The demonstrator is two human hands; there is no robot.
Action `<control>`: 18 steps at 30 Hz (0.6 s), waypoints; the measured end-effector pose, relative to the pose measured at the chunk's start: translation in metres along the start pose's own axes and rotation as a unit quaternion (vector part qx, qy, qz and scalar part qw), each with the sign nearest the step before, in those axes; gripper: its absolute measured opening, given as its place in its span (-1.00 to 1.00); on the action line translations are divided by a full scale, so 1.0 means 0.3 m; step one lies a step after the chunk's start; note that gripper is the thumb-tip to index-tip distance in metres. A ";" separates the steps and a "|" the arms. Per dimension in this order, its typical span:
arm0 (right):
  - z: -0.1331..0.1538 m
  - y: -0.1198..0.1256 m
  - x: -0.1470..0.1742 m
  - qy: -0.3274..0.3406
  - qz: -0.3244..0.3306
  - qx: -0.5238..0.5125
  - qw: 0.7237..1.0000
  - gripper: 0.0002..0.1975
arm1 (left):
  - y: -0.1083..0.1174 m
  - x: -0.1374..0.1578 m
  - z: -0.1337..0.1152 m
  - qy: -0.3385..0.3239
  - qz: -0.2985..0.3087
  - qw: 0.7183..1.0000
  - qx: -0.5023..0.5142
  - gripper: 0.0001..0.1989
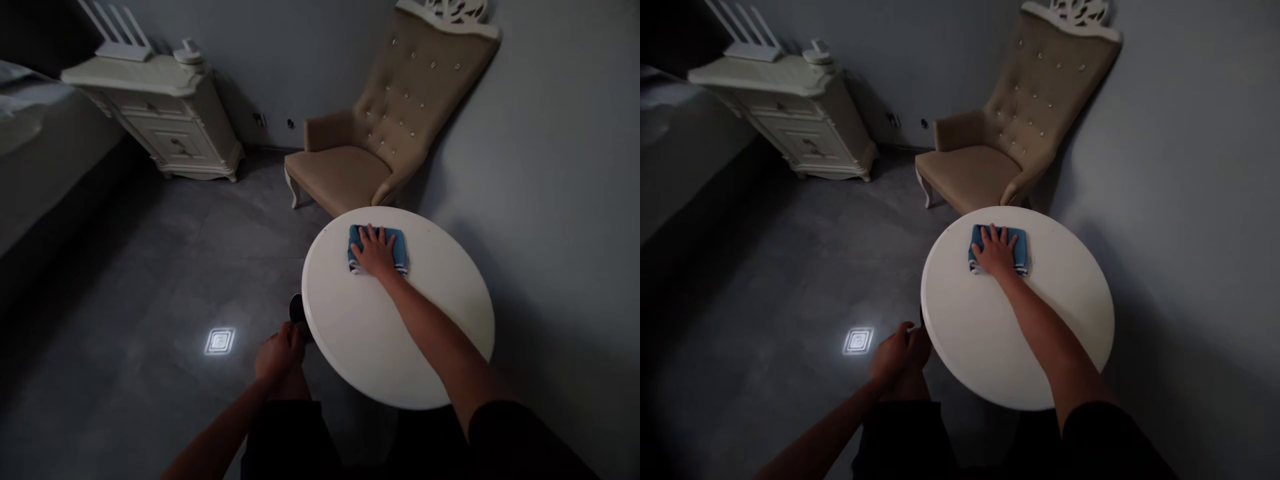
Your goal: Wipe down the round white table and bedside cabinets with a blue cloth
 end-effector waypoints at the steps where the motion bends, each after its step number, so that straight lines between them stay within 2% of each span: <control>1: -0.030 0.003 -0.081 -0.006 0.002 0.002 1.000 -0.20 | -0.001 -0.006 0.002 0.001 -0.002 1.000 -0.003 -0.52; 5: -0.114 -0.003 -0.346 -0.026 0.006 0.002 1.000 -0.17 | -0.004 -0.024 0.011 0.003 -0.003 1.000 -0.001 -0.57; 9: -0.142 -0.018 -0.475 -0.036 -0.009 0.002 0.999 -0.16 | -0.003 -0.043 0.031 0.012 0.003 1.000 -0.005 -0.57; 13: -0.117 -0.021 -0.453 -0.038 -0.015 -0.011 0.999 -0.16 | 0.005 -0.050 0.039 0.017 -0.004 1.000 -0.007 -0.56; 15: -0.077 -0.015 -0.387 -0.038 -0.015 -0.018 0.999 -0.17 | 0.011 -0.041 0.030 0.013 -0.008 1.000 -0.006 -0.56; 18: 0.023 -0.005 -0.223 -0.034 -0.018 -0.020 0.999 -0.18 | 0.020 -0.013 0.011 0.004 -0.009 1.000 0.009 -0.56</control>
Point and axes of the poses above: each hand's wrist, its own x-axis away from the middle knuckle, its own y-axis out of the back of the hand, z = x × y, the point moved 8 cm from there along -x, towards the middle knuckle, and after that the axes turned 13 degrees about y, right-handed, at the moved point
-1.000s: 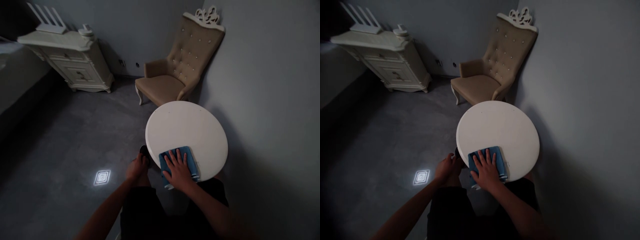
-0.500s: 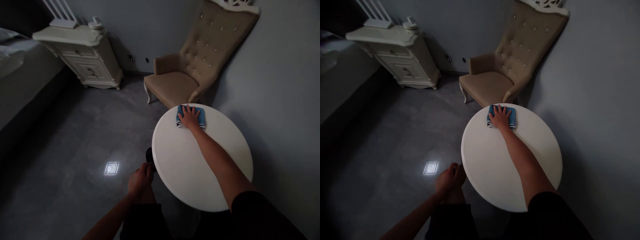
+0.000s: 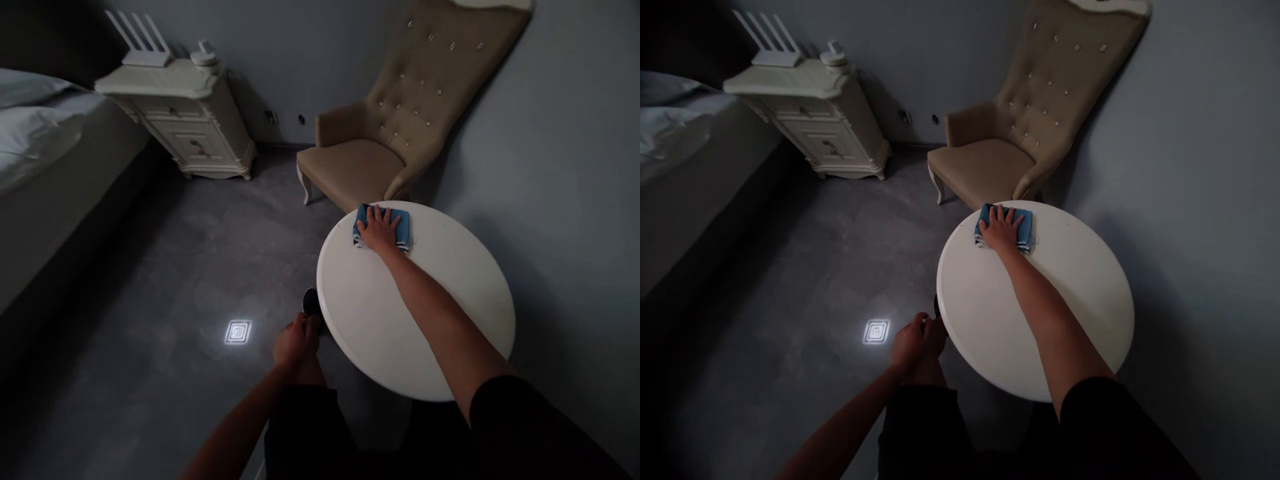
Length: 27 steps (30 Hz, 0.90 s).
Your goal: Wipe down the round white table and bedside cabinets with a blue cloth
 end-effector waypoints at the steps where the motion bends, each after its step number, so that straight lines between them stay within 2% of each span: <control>1: 0.039 0.001 0.074 0.006 0.003 0.002 1.000 -0.18 | 0.003 0.011 -0.004 -0.001 -0.002 1.000 0.005 -0.56; 4: 0.168 -0.006 0.343 0.036 0.017 0.006 0.999 -0.18 | 0.004 0.043 -0.008 -0.006 -0.008 1.000 0.002 -0.56; 10: 0.414 -0.065 0.966 0.129 0.021 -0.027 0.991 -0.19 | -0.010 0.085 0.004 -0.019 -0.017 0.999 -0.030 -0.60; 12: 0.464 -0.094 1.110 0.148 0.026 -0.040 0.988 -0.19 | -0.015 0.093 0.004 -0.027 -0.018 0.999 -0.035 -0.61; 14: 0.487 -0.114 1.180 0.154 0.031 -0.049 0.986 -0.19 | -0.017 0.099 0.005 -0.031 -0.016 0.999 -0.036 -0.62; 16: 0.489 -0.118 1.170 0.156 0.033 -0.054 0.986 -0.19 | -0.016 0.101 0.009 -0.029 -0.011 0.999 -0.029 -0.62; 19: 0.458 -0.095 1.030 0.157 0.028 -0.051 0.986 -0.21 | -0.011 0.097 0.020 -0.025 -0.006 1.000 -0.005 -0.62; 22: 0.383 -0.059 0.795 0.122 0.020 -0.034 0.992 -0.21 | -0.010 0.079 0.035 -0.017 -0.004 1.000 0.001 -0.61; 27: 0.227 -0.022 0.335 0.047 0.004 -0.009 0.999 -0.21 | 0.002 0.046 0.036 -0.007 0.001 1.000 0.001 -0.57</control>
Point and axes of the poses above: each hand's wrist, its own x-axis away from the middle knuckle, its own y-axis out of the back of the hand, z = x × y, the point moved 8 cm from there along -x, towards the middle knuckle, and after that the axes turned 13 degrees about y, right-handed, at the moved point
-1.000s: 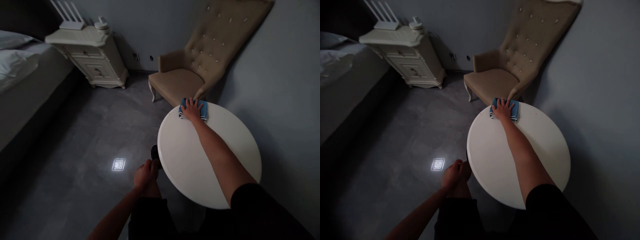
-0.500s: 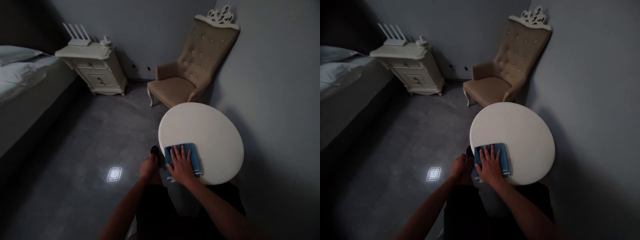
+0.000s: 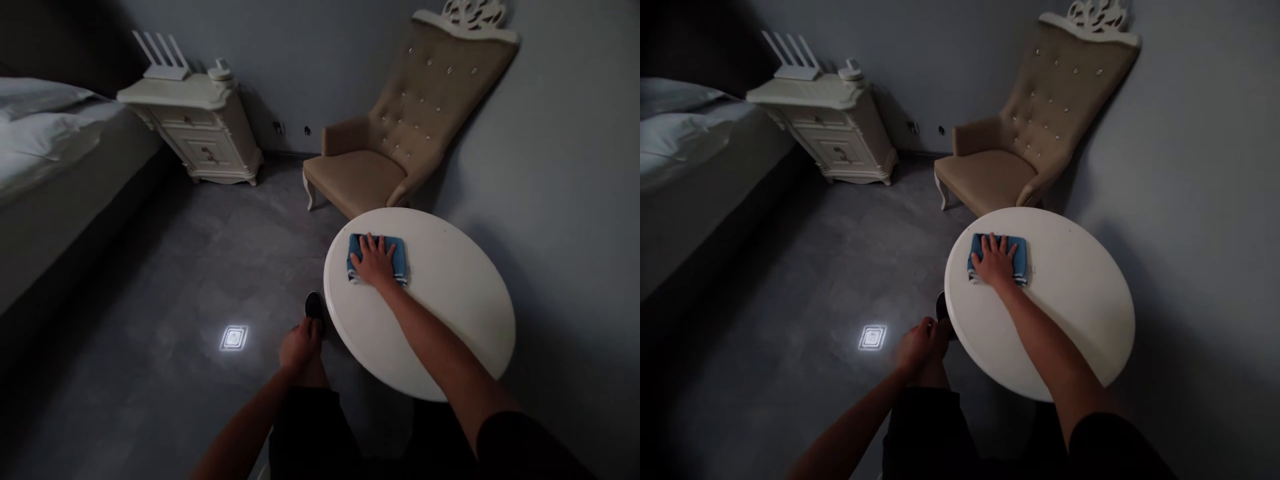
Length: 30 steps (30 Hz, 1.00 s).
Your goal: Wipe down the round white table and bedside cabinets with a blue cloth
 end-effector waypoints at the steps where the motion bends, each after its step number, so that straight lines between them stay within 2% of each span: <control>1: -0.039 0.006 -0.087 -0.015 -0.004 0.002 1.000 -0.21 | 0.005 -0.005 -0.002 0.004 0.003 1.000 0.001 -0.57; 5: -0.168 0.018 -0.392 -0.067 -0.017 0.005 0.998 -0.19 | 0.022 -0.026 0.005 0.020 0.008 1.000 0.008 -0.59; 8: -0.216 0.011 -0.534 -0.076 -0.017 -0.002 0.997 -0.20 | 0.020 -0.046 0.025 0.028 0.001 1.000 0.006 -0.59; 11: -0.223 0.002 -0.581 -0.063 -0.018 0.000 0.998 -0.21 | 0.011 -0.062 0.036 0.027 -0.007 1.000 -0.001 -0.58; 14: -0.177 -0.005 -0.546 -0.036 -0.006 0.010 0.999 -0.20 | 0.010 -0.066 0.030 0.024 -0.014 1.000 0.000 -0.59; 17: -0.066 -0.007 -0.444 0.003 0.006 0.007 1.000 -0.19 | 0.011 -0.054 0.007 0.014 -0.012 1.000 -0.003 -0.61; 20: 0.093 -0.009 -0.277 0.053 0.016 -0.010 0.998 -0.19 | 0.016 -0.030 -0.011 0.011 -0.021 1.000 -0.010 -0.63; 25: 0.331 -0.015 0.138 0.149 0.022 -0.044 0.988 -0.23 | 0.010 0.021 -0.020 0.021 -0.031 0.999 -0.018 -0.66; 27: 0.382 -0.027 0.323 0.179 0.023 -0.061 0.982 -0.21 | 0.005 0.037 -0.020 0.019 -0.034 0.999 -0.020 -0.67; 30: 0.406 -0.059 0.585 0.203 0.017 -0.075 0.976 -0.18 | -0.001 0.055 -0.013 0.012 -0.048 0.999 -0.015 -0.64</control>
Point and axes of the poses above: each hand's wrist, its own x-axis away from the middle knuckle, its own y-axis out of the back of the hand, z = x × y, the point moved 8 cm from there along -x, towards the middle knuckle, and after that the axes turned 13 degrees about y, right-handed, at the moved point
